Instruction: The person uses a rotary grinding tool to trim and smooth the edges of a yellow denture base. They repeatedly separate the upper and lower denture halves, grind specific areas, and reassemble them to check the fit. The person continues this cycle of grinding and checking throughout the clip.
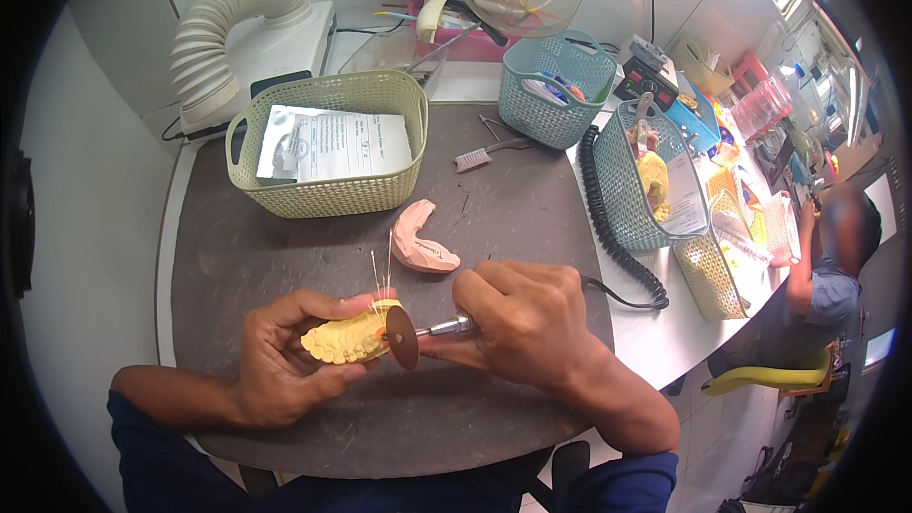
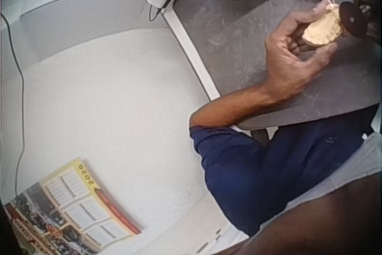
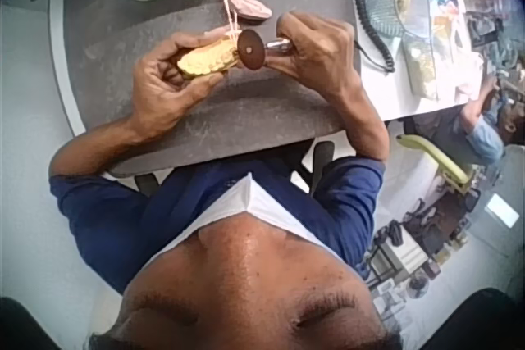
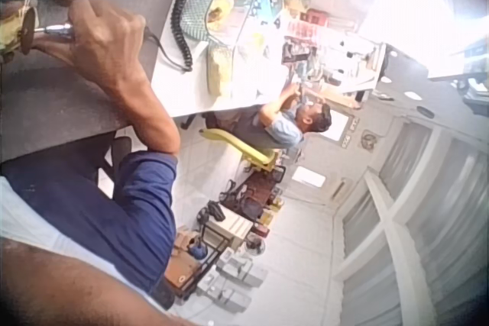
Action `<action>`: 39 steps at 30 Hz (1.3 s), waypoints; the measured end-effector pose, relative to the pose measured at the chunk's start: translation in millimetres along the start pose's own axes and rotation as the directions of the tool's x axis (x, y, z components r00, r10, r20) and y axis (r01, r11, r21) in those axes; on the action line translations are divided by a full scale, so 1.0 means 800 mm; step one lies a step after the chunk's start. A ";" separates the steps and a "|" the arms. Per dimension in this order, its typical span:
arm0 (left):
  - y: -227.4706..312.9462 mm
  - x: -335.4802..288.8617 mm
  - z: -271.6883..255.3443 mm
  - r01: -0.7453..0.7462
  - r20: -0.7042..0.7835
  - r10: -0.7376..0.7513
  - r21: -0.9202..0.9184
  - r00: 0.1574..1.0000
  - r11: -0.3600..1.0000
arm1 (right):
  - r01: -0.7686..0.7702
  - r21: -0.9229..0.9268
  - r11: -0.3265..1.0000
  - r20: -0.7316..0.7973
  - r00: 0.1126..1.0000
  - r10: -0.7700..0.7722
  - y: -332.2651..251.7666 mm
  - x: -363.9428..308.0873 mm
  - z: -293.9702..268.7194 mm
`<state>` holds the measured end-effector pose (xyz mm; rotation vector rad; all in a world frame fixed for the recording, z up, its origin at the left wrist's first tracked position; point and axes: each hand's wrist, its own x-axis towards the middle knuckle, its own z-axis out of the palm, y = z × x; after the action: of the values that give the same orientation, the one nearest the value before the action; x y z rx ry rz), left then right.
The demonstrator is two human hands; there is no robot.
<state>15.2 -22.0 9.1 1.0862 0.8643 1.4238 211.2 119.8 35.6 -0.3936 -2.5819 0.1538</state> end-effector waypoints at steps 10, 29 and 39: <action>-0.003 0.000 -0.002 -0.043 0.022 0.043 -0.002 0.999 0.999 | 0.016 -0.009 1.000 -0.004 1.000 -0.016 -0.001 0.001 0.000; 0.000 -0.001 -0.002 -0.007 0.015 0.007 -0.016 1.000 1.000 | -0.011 -0.016 1.000 -0.011 1.000 0.011 -0.002 0.001 0.001; 0.001 0.000 -0.001 0.000 0.003 0.000 0.044 1.000 0.999 | -0.015 -0.008 1.000 -0.004 1.000 0.015 -0.002 0.001 0.000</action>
<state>13.8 -22.5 9.6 1.1210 0.8970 1.4087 210.3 118.3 36.0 -0.4158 -2.5774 0.1473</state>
